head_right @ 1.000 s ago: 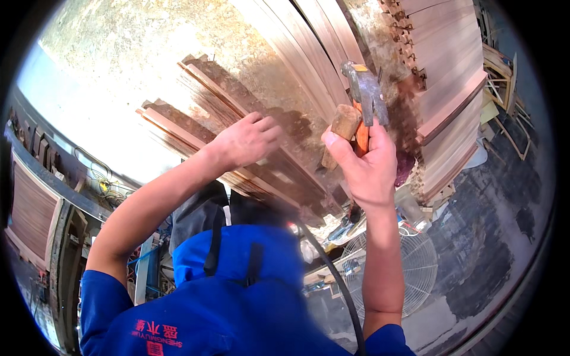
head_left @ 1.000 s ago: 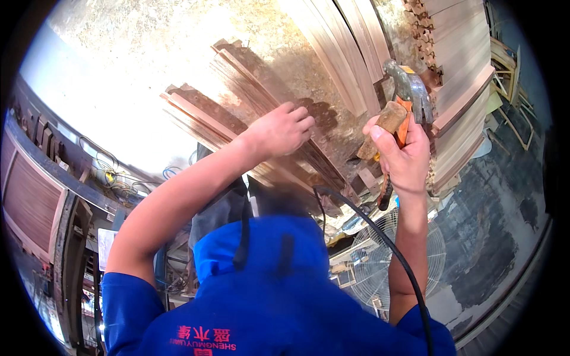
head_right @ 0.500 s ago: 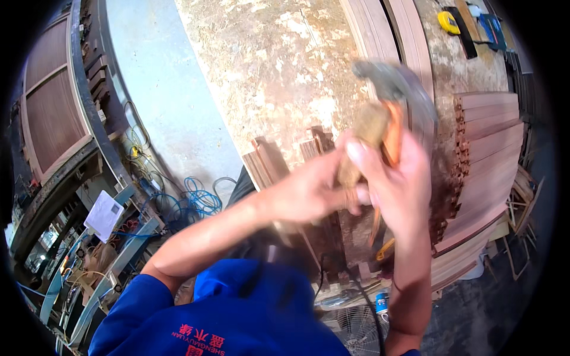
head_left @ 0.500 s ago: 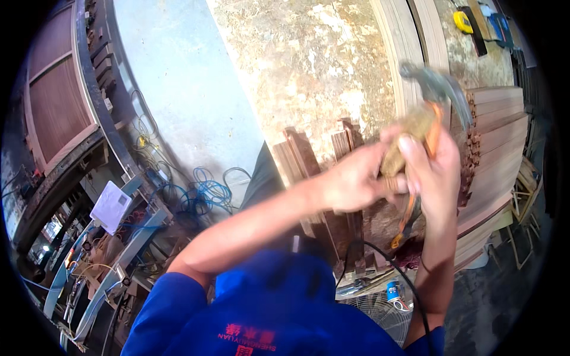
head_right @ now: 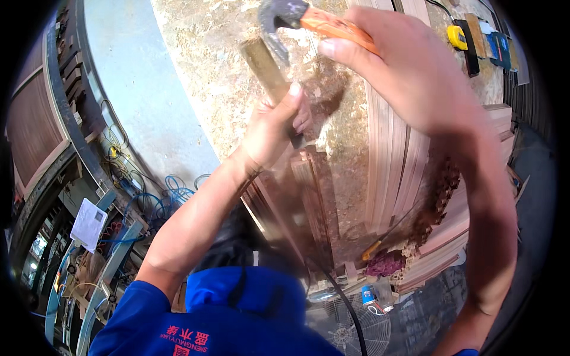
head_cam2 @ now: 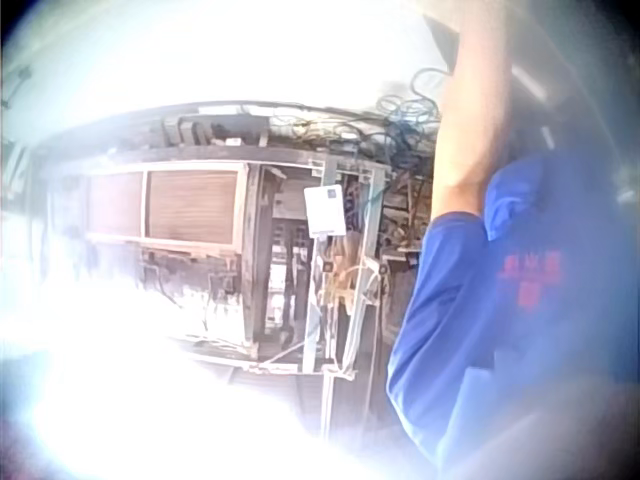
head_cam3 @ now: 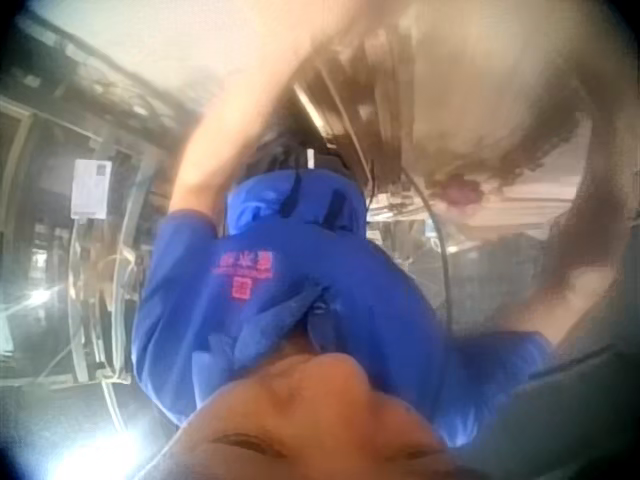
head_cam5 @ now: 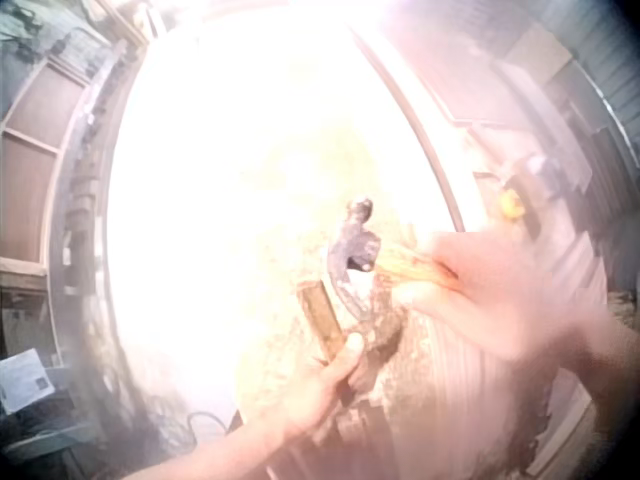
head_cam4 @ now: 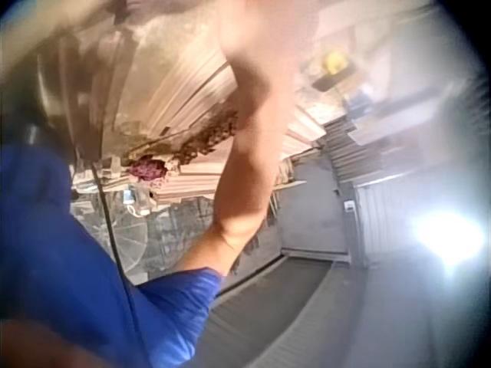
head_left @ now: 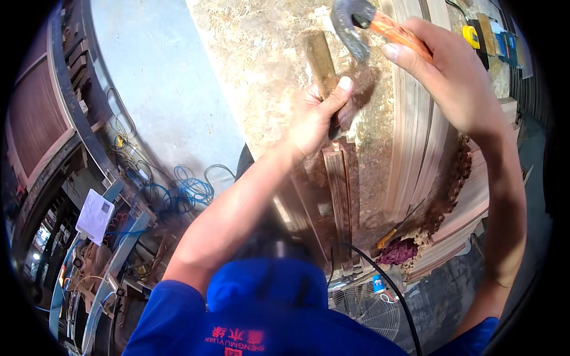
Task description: The person hammers wooden planks together, sands the edges with a power sander, applies glue to the joints, and assembles the planks into a larger panel. The person then lifts and positions the assembled panel on the workbench.
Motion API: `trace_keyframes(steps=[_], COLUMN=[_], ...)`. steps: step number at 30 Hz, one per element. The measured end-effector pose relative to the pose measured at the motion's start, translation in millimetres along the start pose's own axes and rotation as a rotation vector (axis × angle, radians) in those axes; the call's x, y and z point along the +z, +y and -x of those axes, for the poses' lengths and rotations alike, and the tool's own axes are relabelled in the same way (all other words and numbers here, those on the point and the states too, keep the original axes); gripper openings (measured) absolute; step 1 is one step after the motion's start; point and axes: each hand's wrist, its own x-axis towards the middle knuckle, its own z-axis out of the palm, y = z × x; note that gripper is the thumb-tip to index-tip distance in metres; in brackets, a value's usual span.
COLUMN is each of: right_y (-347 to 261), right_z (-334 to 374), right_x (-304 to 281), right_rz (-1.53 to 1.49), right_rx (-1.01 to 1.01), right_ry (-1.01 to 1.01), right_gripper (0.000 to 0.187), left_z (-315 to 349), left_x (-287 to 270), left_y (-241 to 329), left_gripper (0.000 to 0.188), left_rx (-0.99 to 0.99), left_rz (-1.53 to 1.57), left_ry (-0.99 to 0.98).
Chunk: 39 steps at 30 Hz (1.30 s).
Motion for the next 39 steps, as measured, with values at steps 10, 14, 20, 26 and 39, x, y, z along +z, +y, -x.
trace_keyframes(steps=[10, 14, 20, 26, 39], right_y=[-59.0, -47.2, -77.7, -47.9, -61.8], right_z=[-55.4, -43.5, -68.4, -23.8, -73.8], right_x=[-40.9, -19.7, -63.4, 12.3, -43.1], right_rz=[0.408, 0.332, 0.474, 0.217, 0.292], right_rx=[0.305, 0.147, 0.367, 0.052, 0.450], right_ry=[-0.685, 0.022, -0.703, 0.342, -0.665], right_gripper=[0.037, 0.034, 0.028, 0.026, 0.044], left_z=[1.9, 1.4, 0.6, 7.0, -8.7], left_x=[1.5, 1.3, -0.7, -7.9, -6.1], left_y=[-8.3, -11.6, -4.8, 11.2, -6.1], left_gripper=[0.036, 0.038, 0.046, 0.035, 0.045], left_rx=[-0.040, -0.059, -0.175, 0.071, -0.011], left_rz=[-0.035, -0.067, 0.026, -0.122, -0.157], left_ry=[0.021, 0.004, -0.120, 0.050, 0.056])
